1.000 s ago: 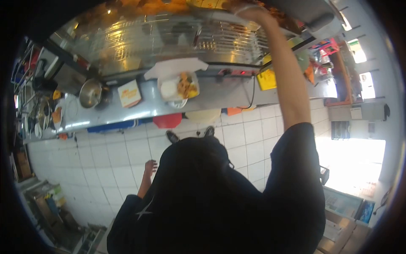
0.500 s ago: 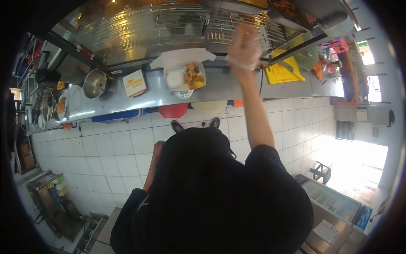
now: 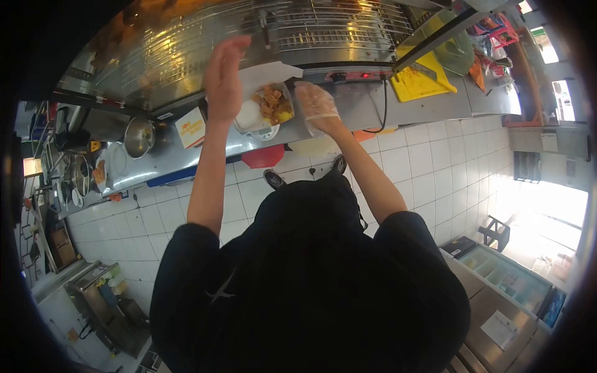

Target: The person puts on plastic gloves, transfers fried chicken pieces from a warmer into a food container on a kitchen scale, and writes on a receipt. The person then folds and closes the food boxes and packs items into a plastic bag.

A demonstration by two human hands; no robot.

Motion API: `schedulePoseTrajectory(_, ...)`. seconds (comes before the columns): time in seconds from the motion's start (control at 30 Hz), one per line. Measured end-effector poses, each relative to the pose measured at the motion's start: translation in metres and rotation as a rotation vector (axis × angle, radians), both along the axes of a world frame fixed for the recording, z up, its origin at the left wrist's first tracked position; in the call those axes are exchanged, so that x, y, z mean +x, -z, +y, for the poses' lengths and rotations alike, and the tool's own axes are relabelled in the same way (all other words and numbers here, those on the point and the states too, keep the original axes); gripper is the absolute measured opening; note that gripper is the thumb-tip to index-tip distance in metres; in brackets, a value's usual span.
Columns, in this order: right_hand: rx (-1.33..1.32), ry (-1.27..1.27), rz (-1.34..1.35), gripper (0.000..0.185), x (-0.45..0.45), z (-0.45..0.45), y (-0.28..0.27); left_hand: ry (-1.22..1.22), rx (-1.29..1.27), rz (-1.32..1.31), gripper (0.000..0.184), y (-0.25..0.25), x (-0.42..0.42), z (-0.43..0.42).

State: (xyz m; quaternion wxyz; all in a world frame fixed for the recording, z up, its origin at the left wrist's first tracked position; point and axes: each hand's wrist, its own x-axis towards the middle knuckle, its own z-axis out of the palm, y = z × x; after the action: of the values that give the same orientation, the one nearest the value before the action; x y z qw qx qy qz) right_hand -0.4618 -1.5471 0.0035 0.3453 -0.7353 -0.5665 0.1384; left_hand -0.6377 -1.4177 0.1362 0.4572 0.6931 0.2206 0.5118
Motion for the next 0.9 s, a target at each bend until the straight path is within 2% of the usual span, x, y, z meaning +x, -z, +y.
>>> schedulePoseTrajectory(0.1, -0.016, 0.076, 0.401, 0.046, 0.057, -0.051, 0.066, -0.060, 0.102, 0.025, 0.026, -0.010, 0.049, -0.012)
schedulePoseTrajectory(0.13, -0.014, 0.083, 0.340, 0.046, 0.075, -0.072, 0.073, -0.086, 0.124, 0.028, 0.026, -0.013, 0.062, -0.016)
schedulePoseTrajectory(0.17, -0.039, 0.156, 0.449, 0.043, 0.091, -0.090, 0.070, -0.130, 0.180, 0.065, 0.030, -0.015, 0.069, -0.022)
schedulePoseTrajectory(0.2, -0.055, 0.234, 0.558, 0.041, 0.107, -0.108, 0.066, -0.282, 0.185, 0.103, 0.031, -0.019, 0.076, -0.021)
schedulePoseTrajectory(0.23, -0.120, 0.376, 0.847, 0.036, 0.119, -0.127, 0.054, -0.438, 0.185, 0.146, 0.031, -0.024, 0.079, -0.022)
schedulePoseTrajectory(0.27, -0.096, 0.375, 0.865, 0.037, 0.138, -0.154, 0.059, -0.600, 0.186, 0.194, 0.032, -0.026, 0.080, -0.025)
schedulePoseTrajectory(0.37, -0.037, 0.433, 0.989, 0.037, 0.205, -0.213, 0.076, -0.547, 0.067, 0.085, 0.034, -0.008, 0.100, -0.025)
schedulePoseTrajectory(0.43, -0.180, 0.410, 0.965, 0.054, 0.254, -0.246, 0.092, -0.736, 0.088, 0.190, 0.038, 0.009, 0.108, -0.024)
schedulePoseTrajectory(0.47, -0.227, 0.295, 0.921, 0.052, 0.281, -0.259, 0.098, -0.676, -0.038, -0.004, 0.040, 0.021, 0.105, -0.018)
schedulePoseTrajectory(0.5, -0.287, 0.263, 0.838, 0.048, 0.306, -0.268, 0.113, -0.701, -0.088, -0.063, 0.039, 0.016, 0.112, -0.019)
schedulePoseTrajectory(0.53, -0.394, 0.245, 0.809, 0.049, 0.326, -0.268, 0.104, -0.817, -0.114, -0.195, 0.029, 0.002, 0.133, -0.023)
schedulePoseTrajectory(0.57, -0.479, 0.289, 1.004, 0.049, 0.343, -0.264, 0.105, -0.806, -0.144, -0.287, 0.025, 0.010, 0.134, -0.018)
schedulePoseTrajectory(0.6, -0.287, 0.252, 1.205, 0.047, 0.351, -0.262, 0.058, -0.821, -0.163, -0.274, 0.023, 0.009, 0.143, -0.018)
schedulePoseTrajectory(0.67, -0.227, 0.199, 1.352, 0.045, 0.383, -0.252, 0.048, -0.861, -0.167, -0.228, 0.019, 0.000, 0.174, -0.033)
schedulePoseTrajectory(0.77, 0.016, 0.134, 1.462, 0.048, 0.428, -0.219, 0.034, -0.858, -0.129, -0.042, 0.017, -0.009, 0.221, -0.058)
schedulePoseTrajectory(0.9, 0.181, 0.287, 1.448, 0.052, 0.470, -0.168, 0.013, -0.799, -0.108, -0.086, 0.022, -0.014, 0.276, -0.094)
